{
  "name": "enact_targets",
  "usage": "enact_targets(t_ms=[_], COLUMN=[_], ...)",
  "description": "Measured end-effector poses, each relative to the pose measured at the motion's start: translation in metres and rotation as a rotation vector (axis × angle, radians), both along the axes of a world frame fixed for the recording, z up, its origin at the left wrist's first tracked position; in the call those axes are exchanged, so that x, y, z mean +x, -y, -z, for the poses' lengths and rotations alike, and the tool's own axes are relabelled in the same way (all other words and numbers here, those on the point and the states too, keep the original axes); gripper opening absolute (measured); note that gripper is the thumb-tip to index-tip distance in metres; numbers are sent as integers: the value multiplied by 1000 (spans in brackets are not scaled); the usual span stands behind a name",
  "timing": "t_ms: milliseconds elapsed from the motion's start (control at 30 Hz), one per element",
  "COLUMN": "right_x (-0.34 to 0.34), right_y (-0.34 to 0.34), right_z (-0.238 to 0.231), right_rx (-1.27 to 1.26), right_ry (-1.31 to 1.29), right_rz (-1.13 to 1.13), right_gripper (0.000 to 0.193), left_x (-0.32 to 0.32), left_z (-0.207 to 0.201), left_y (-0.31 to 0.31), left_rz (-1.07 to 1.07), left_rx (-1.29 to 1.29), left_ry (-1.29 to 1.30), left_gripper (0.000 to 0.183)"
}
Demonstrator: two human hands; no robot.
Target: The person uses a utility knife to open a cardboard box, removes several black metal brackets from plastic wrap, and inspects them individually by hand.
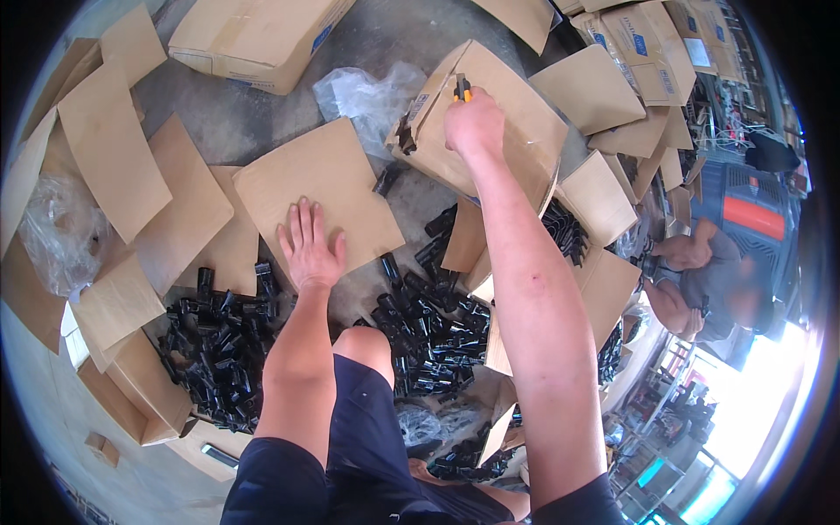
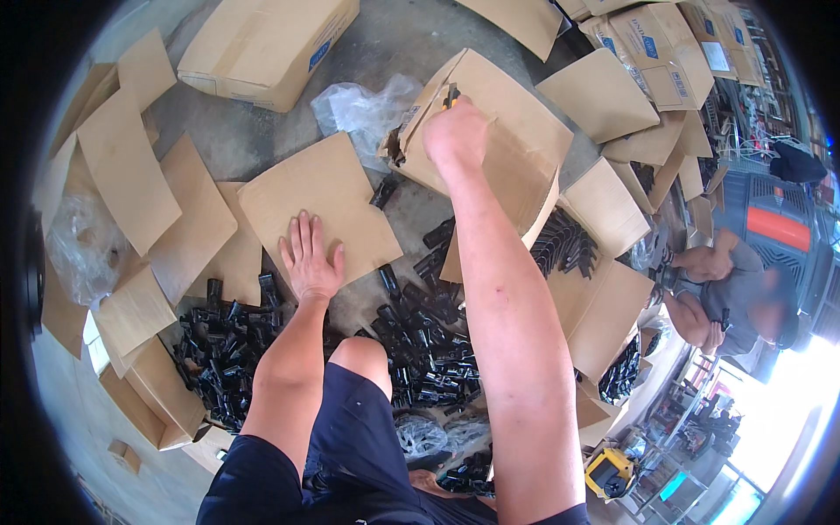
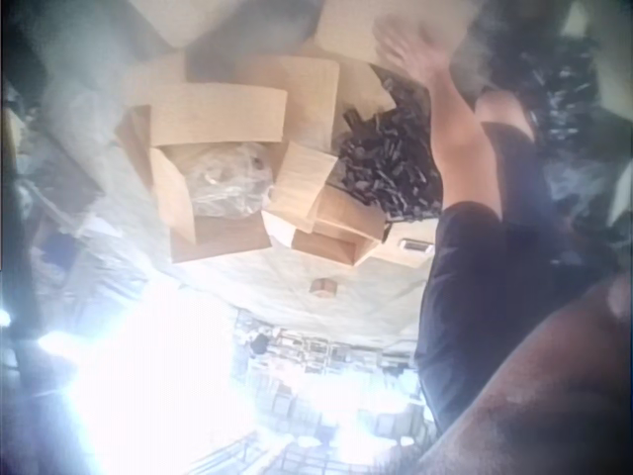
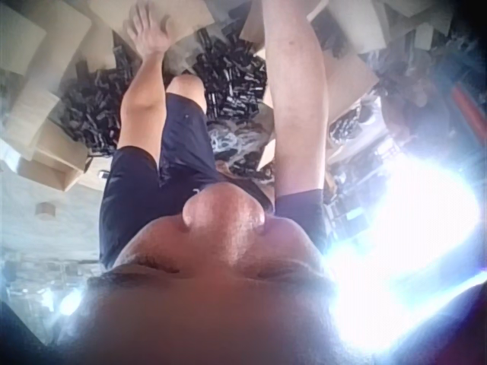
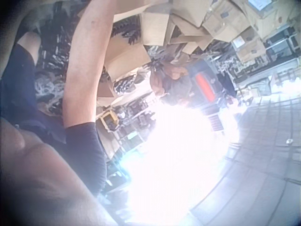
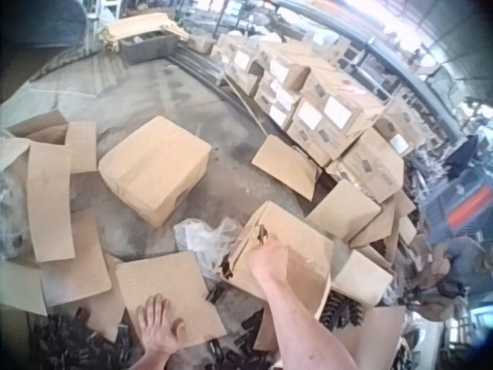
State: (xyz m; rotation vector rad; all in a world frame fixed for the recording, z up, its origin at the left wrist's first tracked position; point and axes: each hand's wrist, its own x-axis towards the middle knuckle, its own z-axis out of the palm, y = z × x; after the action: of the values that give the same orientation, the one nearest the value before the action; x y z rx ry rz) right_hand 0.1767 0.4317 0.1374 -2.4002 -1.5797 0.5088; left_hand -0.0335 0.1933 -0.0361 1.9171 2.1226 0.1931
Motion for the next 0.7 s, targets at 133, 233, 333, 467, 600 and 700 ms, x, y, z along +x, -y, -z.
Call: enact_targets(t_ms=[133, 233, 333, 467, 600, 700], right_x=[-7, -5, -25, -21, 16, 59], right_y=[5, 7, 28, 71, 64, 32], right_z=[0, -12, -37, -61, -96, -89], right_rx=[-21, -91, -223, -314, -275, -166], right_ry=[-3, 36, 32, -102, 161, 333], right_rz=[-70, -107, -156, -173, -204, -303], right_gripper=[31, 31, 31, 32, 35, 35], left_x=[-3, 4, 1, -1, -1, 2], left_z=[-2, -6, -1, 1, -1, 0], left_y=[-1, -6, -3, 1, 0, -1], left_rz=[-2, 9, -7, -9, -5, 2], left_rx=[-15, -27, -31, -8, -7, 0], left_ry=[-12, -14, -1, -8, 1, 12], left_gripper=[77, 77, 77, 77, 77, 77])
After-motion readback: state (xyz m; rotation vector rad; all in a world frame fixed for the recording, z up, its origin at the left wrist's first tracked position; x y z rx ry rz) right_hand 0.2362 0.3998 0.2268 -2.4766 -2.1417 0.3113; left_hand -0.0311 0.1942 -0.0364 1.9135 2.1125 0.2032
